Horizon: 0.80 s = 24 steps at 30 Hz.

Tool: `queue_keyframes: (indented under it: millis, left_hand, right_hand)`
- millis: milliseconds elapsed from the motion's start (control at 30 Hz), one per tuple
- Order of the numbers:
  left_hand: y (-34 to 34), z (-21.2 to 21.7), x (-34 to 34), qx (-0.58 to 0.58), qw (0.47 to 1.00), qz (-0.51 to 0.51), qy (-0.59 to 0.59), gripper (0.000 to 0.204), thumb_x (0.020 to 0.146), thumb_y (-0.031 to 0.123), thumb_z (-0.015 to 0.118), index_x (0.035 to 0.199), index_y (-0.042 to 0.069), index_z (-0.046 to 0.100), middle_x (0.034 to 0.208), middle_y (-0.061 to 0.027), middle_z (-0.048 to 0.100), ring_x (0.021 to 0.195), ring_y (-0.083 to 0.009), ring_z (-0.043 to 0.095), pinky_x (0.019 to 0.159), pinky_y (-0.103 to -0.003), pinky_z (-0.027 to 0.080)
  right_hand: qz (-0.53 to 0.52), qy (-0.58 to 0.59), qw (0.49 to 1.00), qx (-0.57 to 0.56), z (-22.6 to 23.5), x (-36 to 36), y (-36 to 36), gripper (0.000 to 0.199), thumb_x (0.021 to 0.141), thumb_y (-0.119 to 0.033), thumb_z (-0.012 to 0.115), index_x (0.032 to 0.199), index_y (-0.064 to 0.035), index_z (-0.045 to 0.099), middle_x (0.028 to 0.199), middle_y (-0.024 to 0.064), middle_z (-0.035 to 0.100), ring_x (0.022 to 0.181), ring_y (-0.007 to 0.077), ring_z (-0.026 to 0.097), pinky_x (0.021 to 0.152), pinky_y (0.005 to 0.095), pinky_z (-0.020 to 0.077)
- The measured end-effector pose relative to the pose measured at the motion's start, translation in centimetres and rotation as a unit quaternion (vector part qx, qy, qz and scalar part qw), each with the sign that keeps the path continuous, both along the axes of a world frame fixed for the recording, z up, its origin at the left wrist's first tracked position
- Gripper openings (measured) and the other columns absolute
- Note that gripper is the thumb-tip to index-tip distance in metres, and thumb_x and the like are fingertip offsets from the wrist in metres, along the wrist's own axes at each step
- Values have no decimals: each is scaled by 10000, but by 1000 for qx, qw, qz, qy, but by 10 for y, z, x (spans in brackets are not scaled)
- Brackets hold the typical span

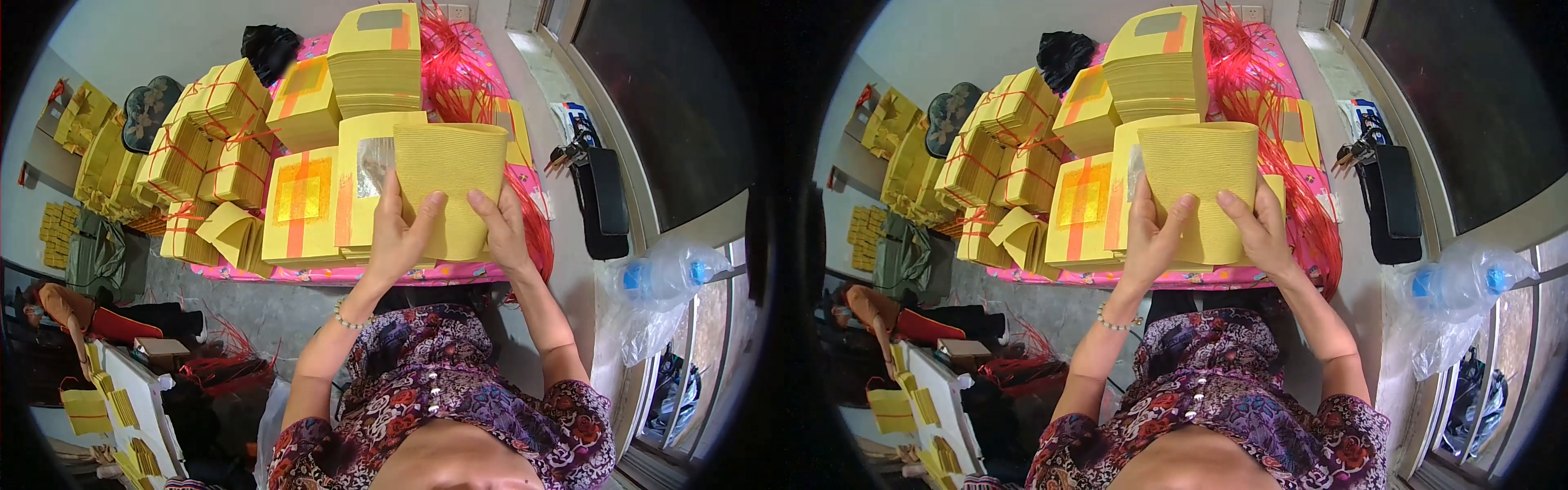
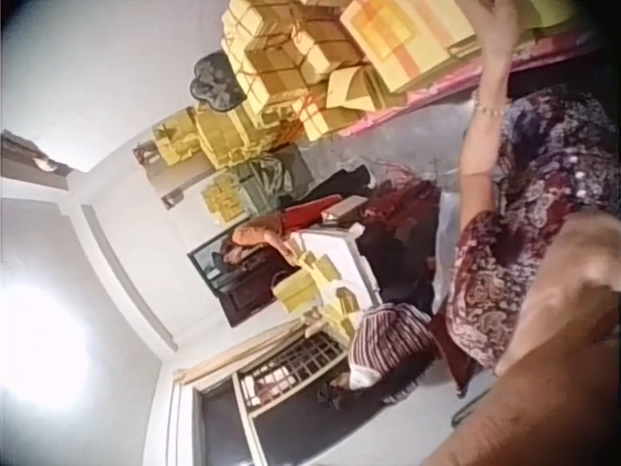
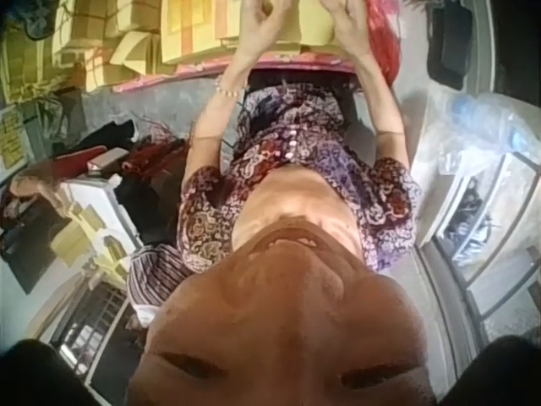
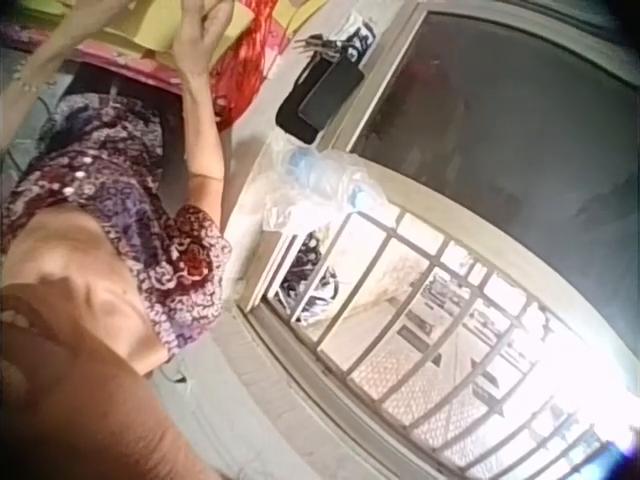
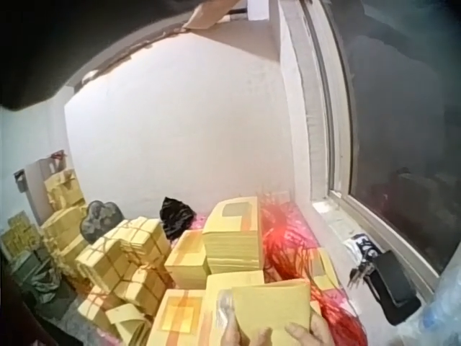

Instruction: Tying stacks of yellow paper with red plastic ribbons.

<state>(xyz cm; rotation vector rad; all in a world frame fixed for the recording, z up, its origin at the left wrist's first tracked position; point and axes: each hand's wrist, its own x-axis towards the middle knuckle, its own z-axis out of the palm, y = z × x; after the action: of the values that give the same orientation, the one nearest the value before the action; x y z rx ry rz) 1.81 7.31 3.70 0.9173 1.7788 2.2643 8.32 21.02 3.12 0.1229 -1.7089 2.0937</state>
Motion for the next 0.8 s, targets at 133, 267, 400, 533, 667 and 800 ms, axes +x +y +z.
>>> queue_keyframes:
  millis: [133,267,400,533,667,800]
  left_hand:
    - [5,0,6,5,999,-46,-21,397,900,53,608,1239,-19,414,1092,-91,592,985,-122,562,839,-262,470]
    - [10,0,12,-8,996,-77,-53,444,892,23,599,1277,-18,381,1160,-99,557,1064,-129,529,904,-272,442]
    - [20,0,26,38,993,-94,-67,457,897,-5,569,1301,-13,355,1225,-106,506,1148,-144,473,979,-280,388]
    - [28,-6,35,56,989,-101,-89,427,913,-5,542,1297,-10,353,1215,-99,508,1144,-143,474,978,-279,389]
    - [31,-11,40,36,988,-106,-110,397,924,6,534,1281,-9,359,1208,-97,513,1126,-134,483,960,-276,403]
    - [33,-14,40,50,982,-119,-140,370,932,20,535,1261,-6,367,1196,-98,517,1113,-126,486,944,-271,413]
  right_hand:
    - [-36,-18,999,-33,-4,11,6,383,938,-138,525,1273,32,447,1158,97,586,1035,123,558,902,276,437]
    - [-44,-31,999,-5,-6,25,12,383,931,-142,534,1263,33,457,1145,94,594,1022,121,563,885,274,447]
    - [-60,-50,997,-10,-10,37,17,373,933,-149,539,1253,30,471,1131,89,604,1000,117,574,867,274,458]
    - [-60,-84,995,-14,-14,44,24,354,941,-137,532,1253,24,481,1135,86,606,1000,115,577,866,271,462]
    - [-74,-85,993,-34,-20,47,25,351,944,-136,534,1253,24,485,1138,86,608,1004,114,577,868,268,462]
    - [-87,-112,989,-36,-19,50,25,350,952,-150,536,1252,23,488,1142,81,608,1010,110,576,873,266,459]
